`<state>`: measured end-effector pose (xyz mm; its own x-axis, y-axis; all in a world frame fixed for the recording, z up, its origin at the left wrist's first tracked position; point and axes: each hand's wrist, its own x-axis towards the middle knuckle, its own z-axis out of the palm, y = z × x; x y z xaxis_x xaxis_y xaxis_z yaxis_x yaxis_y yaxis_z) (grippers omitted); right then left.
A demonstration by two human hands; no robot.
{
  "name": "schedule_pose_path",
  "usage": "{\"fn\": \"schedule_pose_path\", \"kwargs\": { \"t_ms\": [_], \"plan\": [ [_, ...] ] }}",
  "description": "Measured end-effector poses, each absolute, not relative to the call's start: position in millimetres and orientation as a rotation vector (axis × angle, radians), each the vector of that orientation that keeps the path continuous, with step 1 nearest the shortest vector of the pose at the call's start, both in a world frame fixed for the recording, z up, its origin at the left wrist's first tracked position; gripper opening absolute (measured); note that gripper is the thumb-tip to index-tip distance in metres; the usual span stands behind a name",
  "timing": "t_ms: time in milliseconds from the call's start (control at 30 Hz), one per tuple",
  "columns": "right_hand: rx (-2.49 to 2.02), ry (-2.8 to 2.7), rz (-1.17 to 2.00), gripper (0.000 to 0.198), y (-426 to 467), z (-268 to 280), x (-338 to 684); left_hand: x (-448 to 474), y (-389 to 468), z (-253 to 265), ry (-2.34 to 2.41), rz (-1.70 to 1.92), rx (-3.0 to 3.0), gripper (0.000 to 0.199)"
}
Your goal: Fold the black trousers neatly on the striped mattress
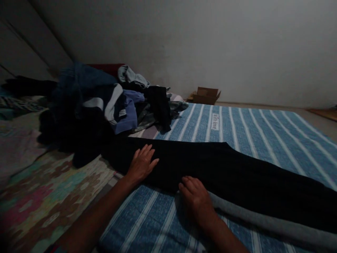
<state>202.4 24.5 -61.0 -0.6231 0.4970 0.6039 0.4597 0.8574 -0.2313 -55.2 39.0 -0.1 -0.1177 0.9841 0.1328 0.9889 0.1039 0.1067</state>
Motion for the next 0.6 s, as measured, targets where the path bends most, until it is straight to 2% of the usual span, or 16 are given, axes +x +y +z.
{"fn": "schedule_pose_path", "kwargs": {
  "t_ms": [200, 333, 467, 600],
  "plan": [
    [-0.667, -2.303, 0.089, 0.03, 23, -54, 202, 5, 18, 1, -1.94, -0.72, -2.643, 0.033],
    [-0.663, -2.308, 0.136, 0.03, 24, -53, 200, 23, 10, -9, -1.937, -0.882, -2.714, 0.031],
    [-0.679, -2.282, 0.149, 0.029, 25, -53, 197, 25, 8, -18, -2.003, -0.963, -2.646, 0.024],
    [-0.657, -2.25, 0.174, 0.025, 28, -50, 194, 23, 11, -22, -1.939, -0.864, -2.62, 0.023]
  ]
}}
